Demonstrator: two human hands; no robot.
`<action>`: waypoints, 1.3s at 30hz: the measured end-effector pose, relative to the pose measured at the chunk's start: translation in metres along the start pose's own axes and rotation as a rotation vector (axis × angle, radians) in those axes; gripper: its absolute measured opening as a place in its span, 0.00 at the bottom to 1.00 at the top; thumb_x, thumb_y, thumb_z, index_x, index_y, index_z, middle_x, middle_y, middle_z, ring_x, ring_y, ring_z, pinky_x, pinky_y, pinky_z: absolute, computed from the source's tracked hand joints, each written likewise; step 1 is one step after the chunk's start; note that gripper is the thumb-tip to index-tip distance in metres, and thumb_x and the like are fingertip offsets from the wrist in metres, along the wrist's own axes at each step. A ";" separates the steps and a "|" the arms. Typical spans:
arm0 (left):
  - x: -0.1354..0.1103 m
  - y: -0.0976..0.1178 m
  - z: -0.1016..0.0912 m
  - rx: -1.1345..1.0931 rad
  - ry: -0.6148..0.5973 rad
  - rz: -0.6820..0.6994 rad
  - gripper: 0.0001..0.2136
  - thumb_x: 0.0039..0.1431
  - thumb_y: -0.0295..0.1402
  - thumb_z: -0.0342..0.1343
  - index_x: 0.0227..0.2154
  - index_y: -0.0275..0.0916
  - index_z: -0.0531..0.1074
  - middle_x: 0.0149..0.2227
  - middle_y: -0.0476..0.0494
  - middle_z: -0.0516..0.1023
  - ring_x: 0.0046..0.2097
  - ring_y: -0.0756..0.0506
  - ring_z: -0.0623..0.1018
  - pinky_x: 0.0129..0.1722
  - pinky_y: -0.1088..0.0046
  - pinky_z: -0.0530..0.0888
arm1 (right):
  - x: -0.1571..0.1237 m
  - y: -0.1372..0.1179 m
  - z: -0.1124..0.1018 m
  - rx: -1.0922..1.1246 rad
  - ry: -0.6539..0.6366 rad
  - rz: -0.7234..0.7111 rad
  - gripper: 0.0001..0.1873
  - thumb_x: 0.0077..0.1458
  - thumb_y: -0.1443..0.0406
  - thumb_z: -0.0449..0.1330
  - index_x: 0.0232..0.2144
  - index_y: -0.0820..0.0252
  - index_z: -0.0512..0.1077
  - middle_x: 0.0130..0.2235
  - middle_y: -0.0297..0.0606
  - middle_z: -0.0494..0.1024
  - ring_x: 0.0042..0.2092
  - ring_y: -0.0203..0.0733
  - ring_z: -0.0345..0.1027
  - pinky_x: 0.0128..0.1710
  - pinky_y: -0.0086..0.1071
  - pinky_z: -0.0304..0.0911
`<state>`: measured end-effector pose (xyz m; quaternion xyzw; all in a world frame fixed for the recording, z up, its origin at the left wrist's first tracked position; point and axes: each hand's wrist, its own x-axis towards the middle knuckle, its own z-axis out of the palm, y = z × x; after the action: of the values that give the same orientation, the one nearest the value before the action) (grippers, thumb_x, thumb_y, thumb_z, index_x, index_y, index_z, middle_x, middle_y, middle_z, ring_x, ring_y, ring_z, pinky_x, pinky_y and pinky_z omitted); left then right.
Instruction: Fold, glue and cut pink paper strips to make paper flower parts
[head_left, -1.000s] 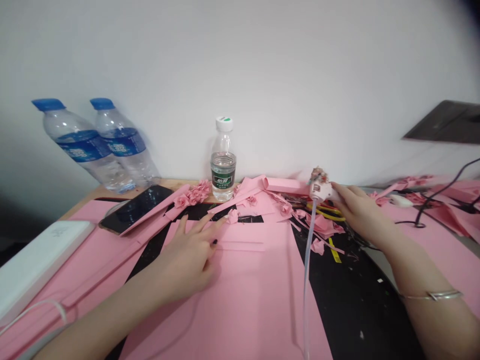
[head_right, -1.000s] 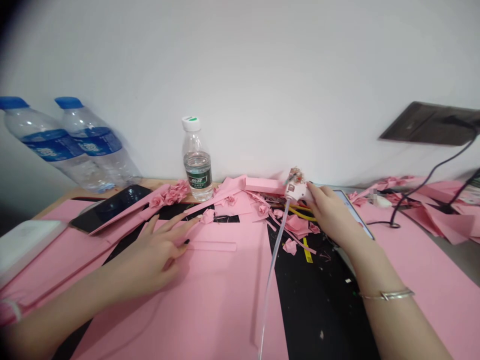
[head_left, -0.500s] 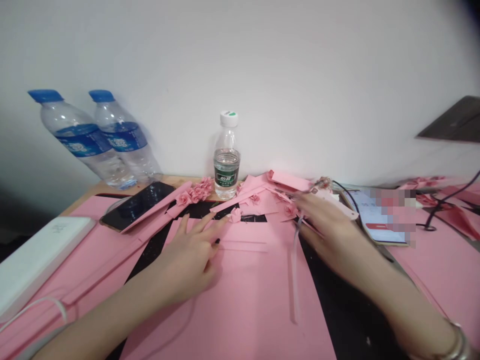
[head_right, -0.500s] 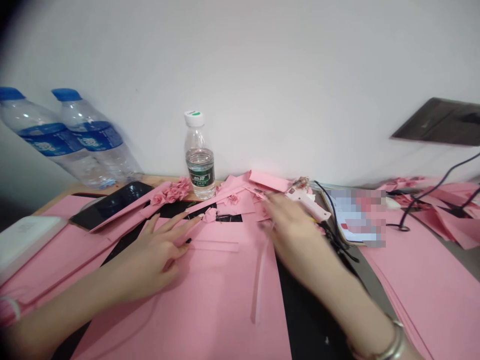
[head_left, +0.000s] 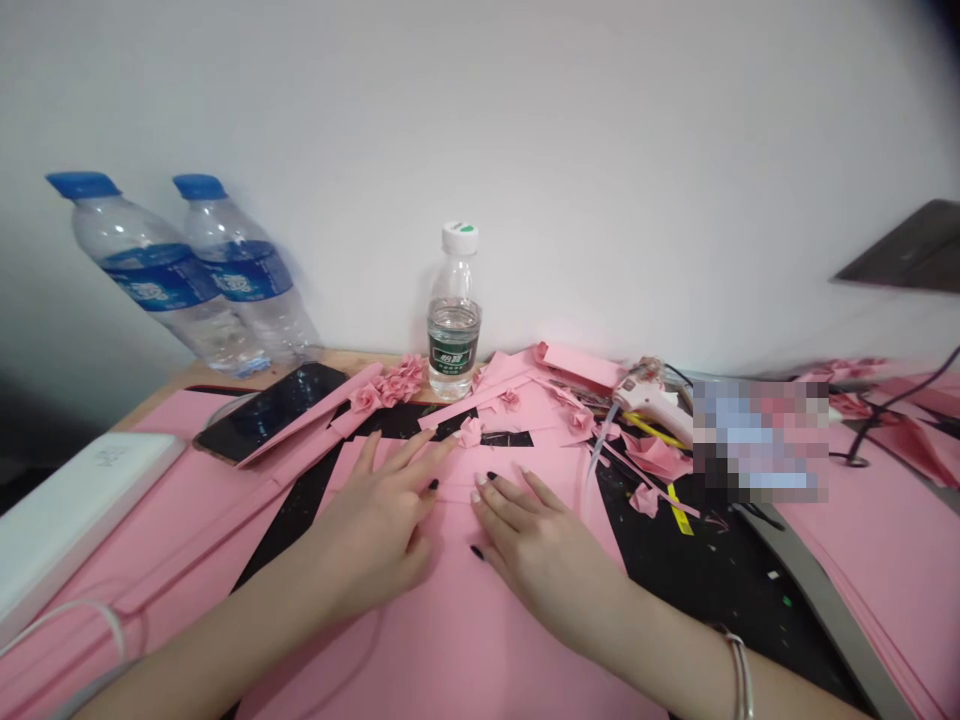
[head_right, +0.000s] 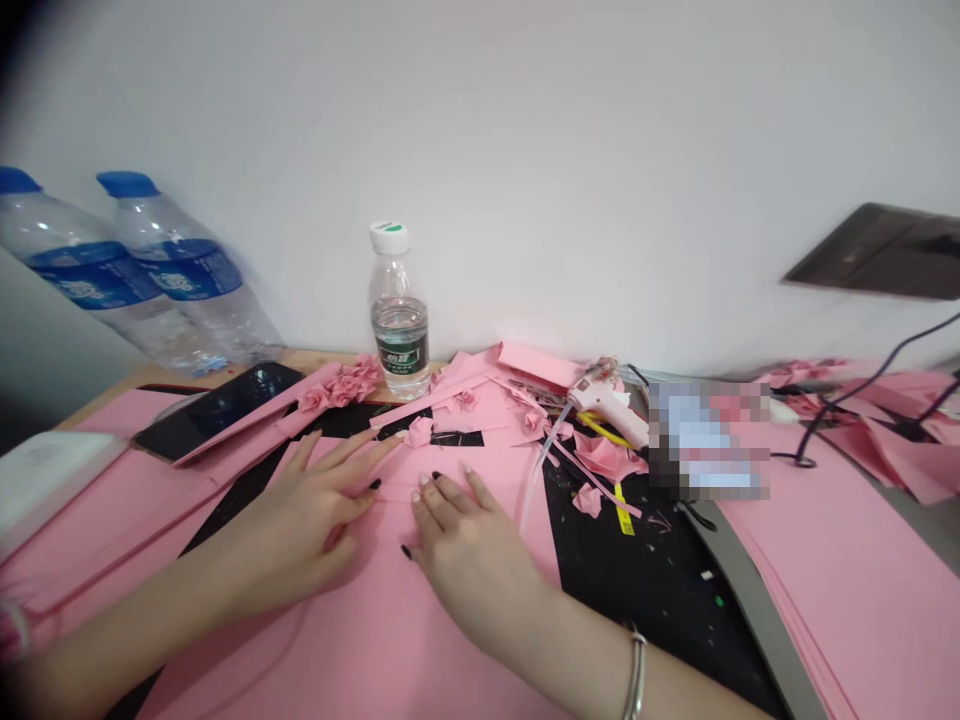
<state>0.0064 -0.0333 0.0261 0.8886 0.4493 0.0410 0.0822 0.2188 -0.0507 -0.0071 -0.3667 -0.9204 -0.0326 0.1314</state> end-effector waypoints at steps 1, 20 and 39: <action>0.000 0.000 0.001 -0.002 0.002 0.003 0.14 0.51 0.23 0.47 0.28 0.39 0.78 0.68 0.45 0.57 0.67 0.30 0.57 0.59 0.32 0.53 | 0.001 0.001 0.001 0.016 0.031 0.019 0.12 0.64 0.67 0.54 0.43 0.68 0.75 0.48 0.47 0.80 0.51 0.50 0.70 0.57 0.48 0.61; 0.004 -0.016 0.017 -0.217 0.336 0.179 0.13 0.50 0.22 0.50 0.27 0.38 0.80 0.55 0.40 0.76 0.53 0.37 0.73 0.53 0.56 0.69 | 0.011 0.027 -0.005 0.587 -0.088 0.471 0.12 0.48 0.79 0.63 0.27 0.60 0.67 0.33 0.36 0.72 0.39 0.42 0.65 0.36 0.32 0.60; 0.011 -0.038 0.010 -0.904 -0.228 -0.038 0.15 0.63 0.39 0.54 0.49 0.44 0.77 0.52 0.46 0.79 0.53 0.42 0.77 0.53 0.68 0.72 | -0.005 0.070 -0.058 0.979 -0.319 0.620 0.08 0.48 0.62 0.63 0.29 0.61 0.77 0.27 0.36 0.77 0.29 0.38 0.67 0.28 0.30 0.59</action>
<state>-0.0162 -0.0033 0.0092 0.7543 0.3906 0.1333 0.5106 0.2822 -0.0123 0.0448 -0.5152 -0.6871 0.4903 0.1487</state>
